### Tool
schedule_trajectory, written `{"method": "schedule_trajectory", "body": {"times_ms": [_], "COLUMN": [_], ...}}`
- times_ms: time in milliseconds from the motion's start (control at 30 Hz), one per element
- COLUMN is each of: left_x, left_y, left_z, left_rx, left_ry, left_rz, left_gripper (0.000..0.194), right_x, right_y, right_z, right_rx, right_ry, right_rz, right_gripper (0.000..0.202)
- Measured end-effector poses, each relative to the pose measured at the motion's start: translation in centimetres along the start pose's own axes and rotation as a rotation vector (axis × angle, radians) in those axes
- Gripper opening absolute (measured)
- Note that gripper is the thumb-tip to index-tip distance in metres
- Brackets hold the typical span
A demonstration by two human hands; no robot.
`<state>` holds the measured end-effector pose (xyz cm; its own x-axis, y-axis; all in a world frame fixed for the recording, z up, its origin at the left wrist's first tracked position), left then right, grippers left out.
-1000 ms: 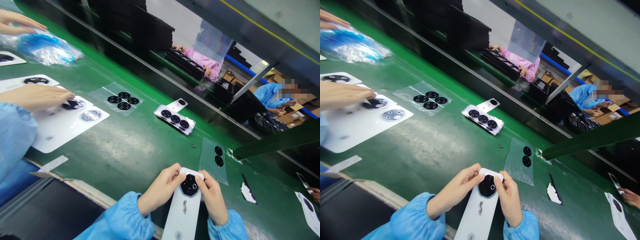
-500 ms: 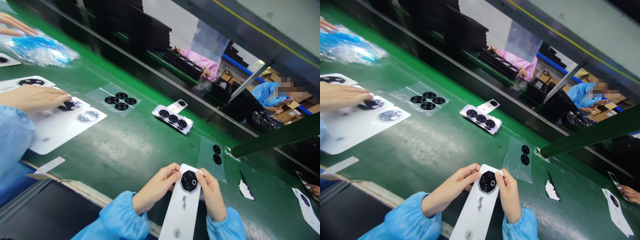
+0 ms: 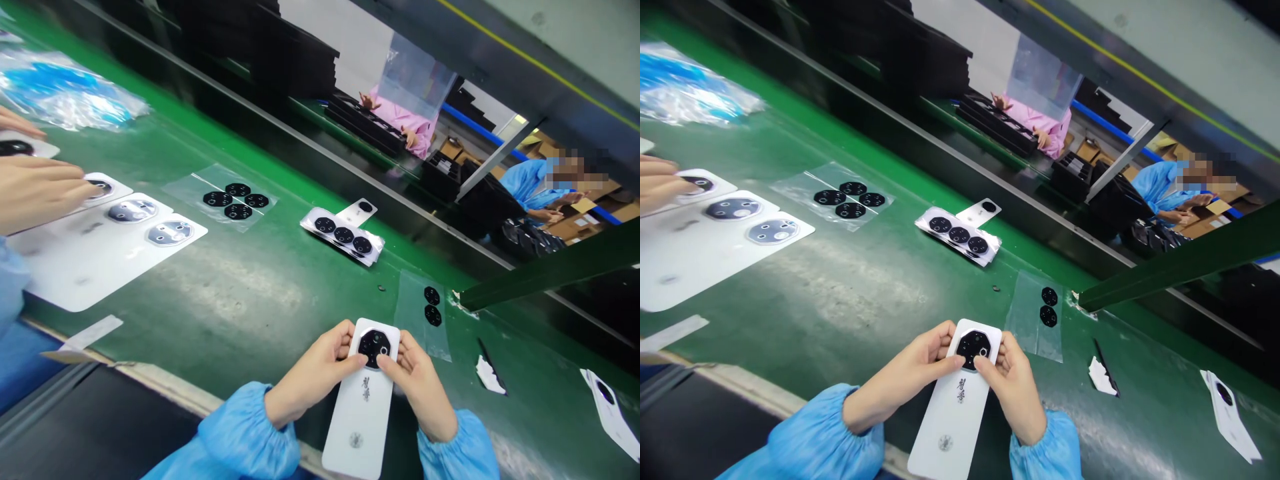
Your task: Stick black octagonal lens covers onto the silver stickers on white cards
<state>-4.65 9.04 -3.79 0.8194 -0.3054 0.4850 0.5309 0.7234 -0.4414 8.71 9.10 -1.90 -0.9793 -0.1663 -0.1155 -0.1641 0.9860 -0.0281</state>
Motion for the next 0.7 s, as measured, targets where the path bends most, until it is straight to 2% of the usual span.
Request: {"method": "schedule_trajectory", "body": {"times_ms": [167,267,533,633,700], "left_x": [0.1,0.0,-0.8,-0.1,0.2], "left_y": [0.2,0.3,-0.5,-0.5,-0.5], "left_z": [-0.1,0.0,2.5,2.8,2.9], "left_rx": [0.056,0.098,0.158,0.161,0.191], "left_ry": [0.100,0.143,-0.091,-0.012,0.109], "left_rz": [0.030,0.090,0.223,0.147,0.089], "left_gripper": [0.032,0.029,0.043,0.044,0.040], "right_x": [0.4,0.4,0.8,-1.5,-5.3], "right_y": [0.0,0.3,-0.7,-2.1,-3.8], "right_z": [0.0,0.1,-0.2,-1.2,-2.6], "right_rx": [-0.015,-0.037,-0.034,-0.101,-0.162], "right_ry": [0.031,0.032,0.064,-0.017,-0.133], "right_rz": [-0.035,-0.005,-0.043,0.050,0.200], "right_gripper": [0.035,0.033,0.038,0.036,0.034]}}
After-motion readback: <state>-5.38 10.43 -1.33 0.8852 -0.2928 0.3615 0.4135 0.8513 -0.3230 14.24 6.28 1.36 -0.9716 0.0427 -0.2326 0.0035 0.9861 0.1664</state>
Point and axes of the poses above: each hand's wrist, its own y-axis towards the middle knuckle, its own x-axis out of the palm, z = x × y, the point moved 6 cm from there along y, towards the middle knuckle, and after that the axes turned 14 degrees about -x, right-handed, at the moved point
